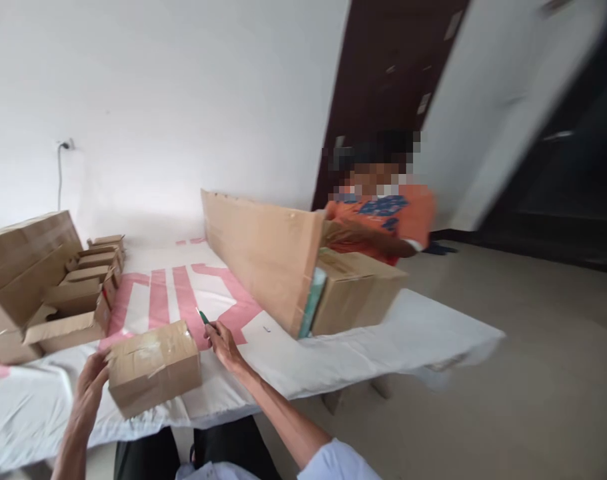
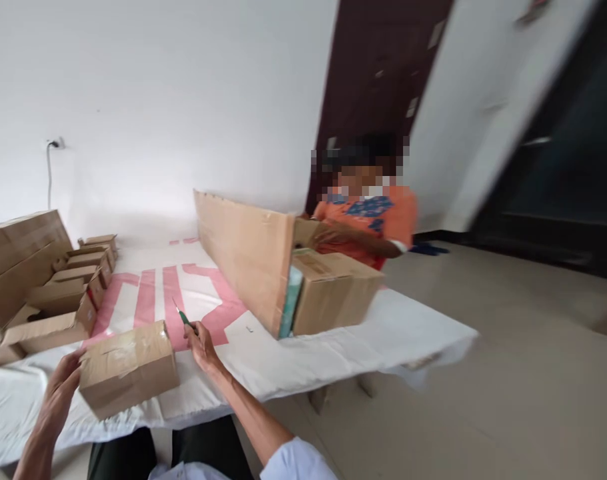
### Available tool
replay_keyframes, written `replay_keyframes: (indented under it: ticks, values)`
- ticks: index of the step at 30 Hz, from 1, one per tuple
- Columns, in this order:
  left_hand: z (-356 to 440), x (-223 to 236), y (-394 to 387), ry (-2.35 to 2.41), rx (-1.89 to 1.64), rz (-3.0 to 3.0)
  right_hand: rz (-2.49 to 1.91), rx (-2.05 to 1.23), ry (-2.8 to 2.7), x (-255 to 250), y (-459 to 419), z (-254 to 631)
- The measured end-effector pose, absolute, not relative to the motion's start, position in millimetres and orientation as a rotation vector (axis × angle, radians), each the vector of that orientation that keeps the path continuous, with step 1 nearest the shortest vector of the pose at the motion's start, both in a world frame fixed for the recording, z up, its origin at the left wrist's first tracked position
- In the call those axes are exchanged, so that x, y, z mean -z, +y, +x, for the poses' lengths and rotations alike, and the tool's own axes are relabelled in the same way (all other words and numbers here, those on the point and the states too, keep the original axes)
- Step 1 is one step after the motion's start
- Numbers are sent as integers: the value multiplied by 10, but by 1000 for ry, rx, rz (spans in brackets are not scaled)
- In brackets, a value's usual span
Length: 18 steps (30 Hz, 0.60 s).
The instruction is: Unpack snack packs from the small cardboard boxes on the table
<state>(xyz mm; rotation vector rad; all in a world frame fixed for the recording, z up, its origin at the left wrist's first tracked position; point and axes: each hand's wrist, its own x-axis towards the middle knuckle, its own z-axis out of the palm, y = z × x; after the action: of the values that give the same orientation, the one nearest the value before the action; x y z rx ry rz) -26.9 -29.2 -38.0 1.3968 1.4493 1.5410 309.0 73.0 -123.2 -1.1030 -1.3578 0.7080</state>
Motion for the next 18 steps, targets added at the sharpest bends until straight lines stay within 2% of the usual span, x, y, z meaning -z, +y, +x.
replay_keyframes:
  ticks: [5,11,18]
  values:
    - [-91,354,-395,1325,-1592,1225,-1011,-923,-1327,1120,522,2796]
    - [-24,424,-453,1316,-1656,1138,-991,-949,-1261,1083,312,2842]
    - [-49,382,-499,1264,-1516,1227,-1000,-972,-1206,1077,240,2849]
